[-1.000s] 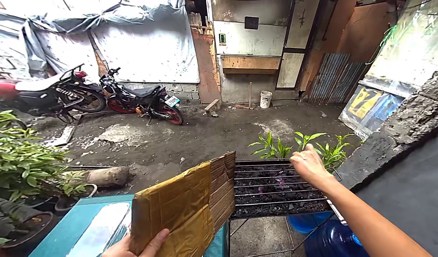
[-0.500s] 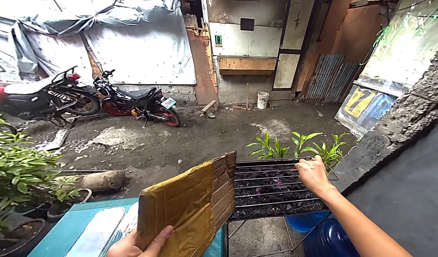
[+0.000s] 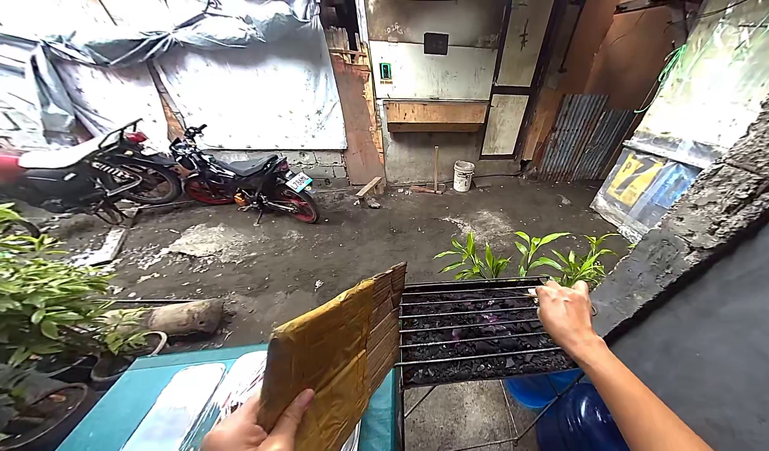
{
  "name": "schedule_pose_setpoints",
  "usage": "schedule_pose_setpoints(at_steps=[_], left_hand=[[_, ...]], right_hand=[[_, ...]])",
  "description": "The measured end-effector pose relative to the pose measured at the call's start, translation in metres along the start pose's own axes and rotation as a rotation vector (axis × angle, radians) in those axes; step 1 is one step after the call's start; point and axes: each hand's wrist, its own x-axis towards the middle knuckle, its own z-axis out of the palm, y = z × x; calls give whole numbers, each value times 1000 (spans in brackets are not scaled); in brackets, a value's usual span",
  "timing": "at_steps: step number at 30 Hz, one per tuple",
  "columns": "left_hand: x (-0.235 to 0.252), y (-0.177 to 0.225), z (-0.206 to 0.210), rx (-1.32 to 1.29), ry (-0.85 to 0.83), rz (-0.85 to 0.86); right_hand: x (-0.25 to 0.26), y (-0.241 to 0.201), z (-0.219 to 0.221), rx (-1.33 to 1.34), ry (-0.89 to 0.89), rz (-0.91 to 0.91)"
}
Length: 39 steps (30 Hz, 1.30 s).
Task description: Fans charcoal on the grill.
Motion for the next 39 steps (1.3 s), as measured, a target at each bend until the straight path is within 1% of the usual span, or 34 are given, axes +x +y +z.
schedule_pose_setpoints(at_steps=[2,4,6,7,8,9,11,12,13,14,15,16,17,18,19,20,21,22,24,25,26,27,28,29,30,31,32,33,34,36,37,38,39], left_hand=[[-3,7,7,-63,-55,38],[-5,11,15,-240,-168,35],[2,10,19,-416,-288,-73],[10,5,16,-450,-301,-154],[21,-2,10,-421,-255,-219],[33,-13,0,-329,-147,-244],[59,-38,-23,24,132,-212],[71,-42,-28,220,245,-213],[78,-39,-27,403,293,-231],[78,-29,-18,521,267,-205],[70,-9,-4,555,177,-139],[55,16,17,505,65,-36],[38,38,42,379,-46,82],[24,50,67,172,-160,156],[17,52,87,-76,-296,140],[19,49,99,-297,-410,60],[27,41,101,-381,-423,8],[38,34,93,-295,-320,-18],[62,22,66,148,-39,-37],[69,22,58,347,48,-61],[70,27,59,485,83,-70],[63,39,64,547,48,-52],[50,54,73,521,-27,6],[35,63,83,395,-110,78],[24,64,93,203,-193,110],[19,60,100,13,-276,68],[19,54,99,-109,-314,11],[21,48,91,-91,-263,-7],[25,44,78,38,-159,1],[32,37,49,327,44,24],[36,31,35,393,106,12],[37,24,22,379,143,11],[35,18,10,283,165,44]], right_hand=[[11,0,10,6,-88,25],[15,2,17,13,-111,31],[10,8,10,46,-91,44],[4,14,3,79,-68,58],[-4,23,-1,128,-3,65],[-15,35,-4,177,86,67],[-39,63,-8,211,177,129],[-51,78,-7,227,200,183],[-65,93,-5,242,213,246],[-78,105,0,263,238,300],[-91,116,6,301,263,347],[-104,124,13,347,290,384],[-115,130,20,397,312,411],[-126,134,25,444,320,432],[-136,138,30,487,320,450],[-145,141,32,524,296,474],[-151,145,33,555,273,496],[-156,149,34,575,252,519],[-163,152,36,595,222,539],[-163,150,37,595,215,527],[-160,144,38,595,212,491],[-152,135,39,591,218,433],[-142,124,40,577,241,357],[-128,111,42,557,279,274],[-111,98,42,538,302,207],[-93,86,42,506,289,161],[-74,76,40,459,235,136],[-56,66,37,403,153,124],[-39,59,34,346,75,104],[-12,48,31,258,-4,53],[0,43,28,220,-41,35],[12,38,26,189,-80,24],[23,33,24,164,-126,16]])
